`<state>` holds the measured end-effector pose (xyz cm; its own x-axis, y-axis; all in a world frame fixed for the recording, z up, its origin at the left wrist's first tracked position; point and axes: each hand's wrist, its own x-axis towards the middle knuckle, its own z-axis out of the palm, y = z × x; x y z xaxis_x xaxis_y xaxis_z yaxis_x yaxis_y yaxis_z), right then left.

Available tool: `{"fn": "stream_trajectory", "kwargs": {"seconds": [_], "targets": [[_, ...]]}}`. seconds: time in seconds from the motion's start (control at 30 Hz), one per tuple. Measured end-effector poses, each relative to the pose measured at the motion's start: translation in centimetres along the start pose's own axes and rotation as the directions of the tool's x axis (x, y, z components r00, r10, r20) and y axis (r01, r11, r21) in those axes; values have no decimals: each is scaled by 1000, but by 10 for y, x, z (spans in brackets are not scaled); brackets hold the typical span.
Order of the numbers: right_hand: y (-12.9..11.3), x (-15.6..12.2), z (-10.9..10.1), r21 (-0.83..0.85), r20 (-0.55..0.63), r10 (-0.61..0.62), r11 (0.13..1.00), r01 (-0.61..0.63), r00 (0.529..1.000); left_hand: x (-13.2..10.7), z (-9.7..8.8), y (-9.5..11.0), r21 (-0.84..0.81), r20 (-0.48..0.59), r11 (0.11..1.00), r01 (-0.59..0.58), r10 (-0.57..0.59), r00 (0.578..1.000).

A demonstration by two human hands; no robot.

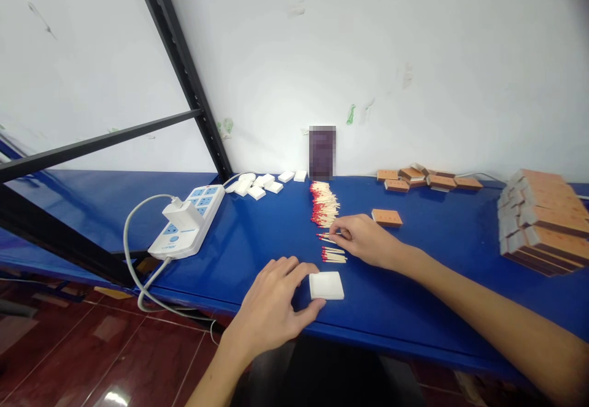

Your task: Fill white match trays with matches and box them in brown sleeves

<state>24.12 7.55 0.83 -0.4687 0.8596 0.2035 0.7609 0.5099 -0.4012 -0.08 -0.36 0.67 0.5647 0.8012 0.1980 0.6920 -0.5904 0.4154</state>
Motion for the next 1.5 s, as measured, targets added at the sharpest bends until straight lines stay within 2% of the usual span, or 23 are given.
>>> {"fn": "stream_trajectory", "kwargs": {"seconds": [0.1,0.3,0.6,0.93,1.33,1.5], "targets": [[-1,0,0,-18,0,-26,999,26,1000,0,0,0,-1,-3,1000,1,-1,1000],[-6,-1,1,-29,13,7,1000,-7,1000,0,1,0,5,-4,1000,-7,7,1000],[-3,4,7,-39,-41,14,999,-16,999,0,2,-1,28,-23,999,-28,29,999],[-5,1,0,30,17,-16,999,15,1000,0,2,-2,30,-43,999,-42,43,998],[0,-5,-14,79,157,-53,996,41,986,0,2,-1,5,7,1000,-12,12,1000],[-3,-12,-20,-15,148,-104,994,108,983,-1,1,-1,8,13,1000,6,-6,1000]]}}
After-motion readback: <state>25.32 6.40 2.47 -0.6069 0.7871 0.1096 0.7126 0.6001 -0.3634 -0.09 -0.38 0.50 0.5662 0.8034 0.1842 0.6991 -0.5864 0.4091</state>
